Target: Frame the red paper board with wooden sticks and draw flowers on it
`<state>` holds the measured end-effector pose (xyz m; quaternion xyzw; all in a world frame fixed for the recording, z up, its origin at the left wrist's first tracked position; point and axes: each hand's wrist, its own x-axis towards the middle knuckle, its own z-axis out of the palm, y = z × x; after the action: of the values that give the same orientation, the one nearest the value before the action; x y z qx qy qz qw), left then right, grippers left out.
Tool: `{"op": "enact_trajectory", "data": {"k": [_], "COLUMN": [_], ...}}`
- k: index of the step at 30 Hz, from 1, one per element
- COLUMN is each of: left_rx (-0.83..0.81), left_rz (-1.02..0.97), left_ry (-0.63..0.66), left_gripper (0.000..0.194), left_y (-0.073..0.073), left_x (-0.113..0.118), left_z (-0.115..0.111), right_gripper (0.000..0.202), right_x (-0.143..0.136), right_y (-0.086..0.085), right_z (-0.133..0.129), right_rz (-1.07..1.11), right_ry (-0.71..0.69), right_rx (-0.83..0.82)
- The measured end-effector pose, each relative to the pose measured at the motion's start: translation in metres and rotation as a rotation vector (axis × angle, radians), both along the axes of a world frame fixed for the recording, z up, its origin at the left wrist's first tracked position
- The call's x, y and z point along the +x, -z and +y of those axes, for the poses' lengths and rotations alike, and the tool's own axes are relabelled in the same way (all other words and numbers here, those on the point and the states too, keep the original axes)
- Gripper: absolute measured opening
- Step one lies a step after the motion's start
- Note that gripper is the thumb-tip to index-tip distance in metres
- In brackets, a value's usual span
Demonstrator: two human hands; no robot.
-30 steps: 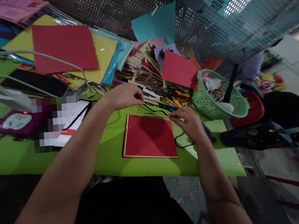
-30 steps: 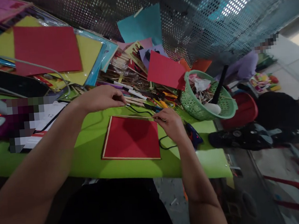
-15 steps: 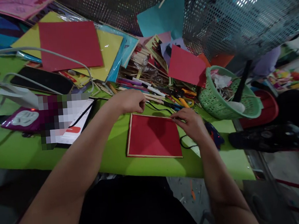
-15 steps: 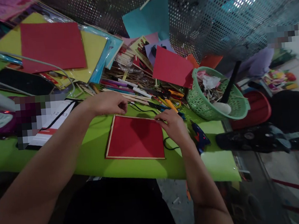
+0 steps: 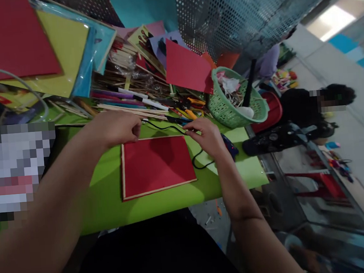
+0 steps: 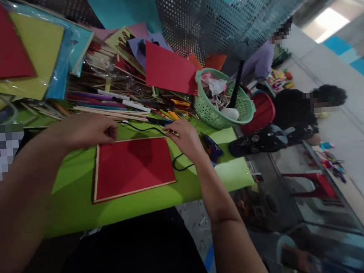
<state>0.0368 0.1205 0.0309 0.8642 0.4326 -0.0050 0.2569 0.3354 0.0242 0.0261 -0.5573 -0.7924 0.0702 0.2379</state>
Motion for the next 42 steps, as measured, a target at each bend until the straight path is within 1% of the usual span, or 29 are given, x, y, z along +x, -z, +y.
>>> {"op": "enact_trajectory", "data": {"k": [3,8,11,16,19,24,30,42], "left_rx": [-0.004,-0.019,-0.024,-0.034,-0.021,0.009,0.034,0.049], "left_rz": [0.033,0.085,0.113,0.156,0.178,0.205,0.210,0.202], "left_ry": [-0.001,0.001,0.012,0.067,0.073,0.063,0.044,0.041], "left_gripper": [0.008,0.008,0.010,0.013,0.015,0.020,0.020,0.021], "left_y": [0.001,0.000,-0.003,-0.012,-0.016,-0.021,-0.023,-0.024], "left_x": [0.000,0.000,0.000,-0.001,0.000,0.001,0.002,0.002], "left_z": [0.001,0.001,0.001,-0.003,-0.007,-0.013,-0.018,-0.020], "right_gripper": [0.012,0.011,0.014,0.015,0.016,0.014,0.015,0.015], "right_x": [0.005,0.004,0.002,-0.004,-0.007,-0.009,-0.009,-0.015], "right_y": [-0.004,-0.005,-0.005,0.000,0.006,0.014,0.017,0.016], "right_z": [-0.002,-0.003,-0.003,-0.003,-0.002,-0.002,-0.002,-0.003], "right_rz": [0.011,-0.018,-0.050,-0.072,-0.093,-0.148,-0.161,-0.214], "right_ry": [0.035,0.004,-0.002,-0.063,-0.094,-0.104,-0.096,-0.095], "right_rx": [0.014,-0.006,-0.032,-0.041,-0.050,-0.033,-0.002,0.003]}}
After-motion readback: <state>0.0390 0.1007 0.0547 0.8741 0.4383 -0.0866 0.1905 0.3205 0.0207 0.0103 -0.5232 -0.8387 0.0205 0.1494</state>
